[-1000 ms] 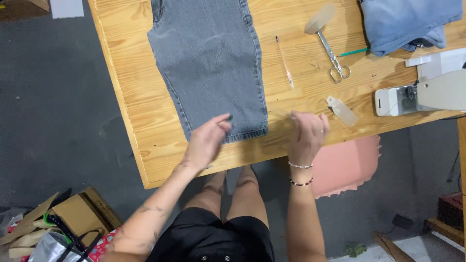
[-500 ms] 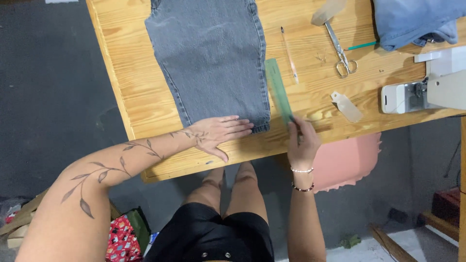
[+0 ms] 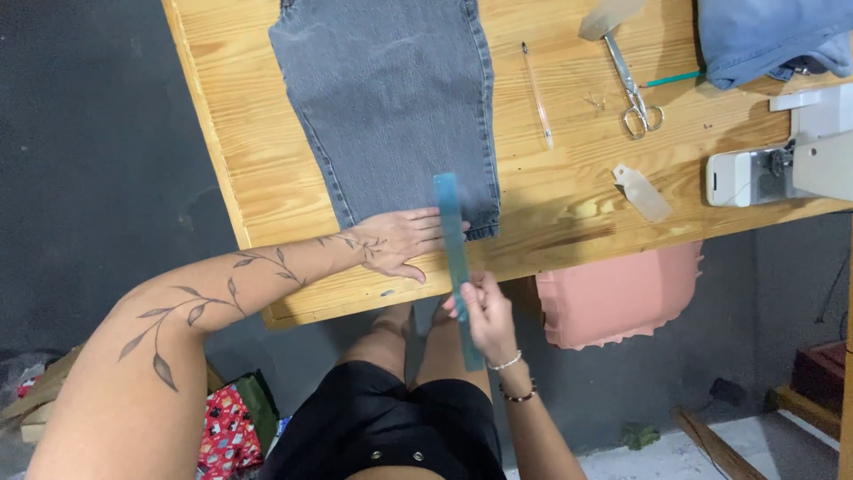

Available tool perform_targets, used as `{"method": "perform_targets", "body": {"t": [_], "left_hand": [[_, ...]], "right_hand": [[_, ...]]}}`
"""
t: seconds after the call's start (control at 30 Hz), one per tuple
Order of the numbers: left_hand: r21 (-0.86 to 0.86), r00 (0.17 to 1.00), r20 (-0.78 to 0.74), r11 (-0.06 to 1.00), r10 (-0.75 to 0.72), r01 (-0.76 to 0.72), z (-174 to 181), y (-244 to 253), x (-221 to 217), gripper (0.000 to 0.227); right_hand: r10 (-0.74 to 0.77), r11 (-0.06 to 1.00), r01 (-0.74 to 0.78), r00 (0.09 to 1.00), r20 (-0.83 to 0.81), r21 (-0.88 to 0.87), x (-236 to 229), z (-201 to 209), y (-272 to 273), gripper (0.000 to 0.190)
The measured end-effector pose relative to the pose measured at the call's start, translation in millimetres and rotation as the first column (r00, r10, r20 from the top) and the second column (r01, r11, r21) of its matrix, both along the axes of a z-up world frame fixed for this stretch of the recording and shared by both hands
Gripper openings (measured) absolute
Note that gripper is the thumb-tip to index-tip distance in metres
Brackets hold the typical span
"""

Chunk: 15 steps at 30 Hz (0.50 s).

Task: Measuring and marking denim jeans on a wooden work table using a ruler and a pen in a sewing environment.

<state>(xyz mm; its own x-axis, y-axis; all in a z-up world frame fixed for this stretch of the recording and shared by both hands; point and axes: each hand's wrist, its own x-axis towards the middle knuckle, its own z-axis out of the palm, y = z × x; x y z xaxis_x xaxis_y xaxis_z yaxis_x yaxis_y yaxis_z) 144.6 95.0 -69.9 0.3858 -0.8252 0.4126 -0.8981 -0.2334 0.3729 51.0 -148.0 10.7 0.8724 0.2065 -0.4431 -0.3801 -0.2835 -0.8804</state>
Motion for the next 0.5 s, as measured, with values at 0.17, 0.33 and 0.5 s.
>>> {"method": "perform_targets", "body": {"t": [0.17,0.33,0.5], "left_hand": [[-0.035,1.000,-0.012,0.999,-0.005,0.004,22,3,4,0.083],[-0.030,1.000,-0.013,1.000,-0.005,0.005,22,4,4,0.083],[-0.018,1.000,0.008,1.000,-0.005,0.005,20,3,4,0.083]], "right_hand": [[0.037,0.999,-0.038,0.994,-0.103,-0.005,-17,-13,8,0.020],[0.041,0.998,-0.046,0.990,-0.132,-0.031,-18,-9,11,0.020],[0.045,0.997,-0.053,0.988,-0.145,-0.050,-19,-5,13,0.020]]}}
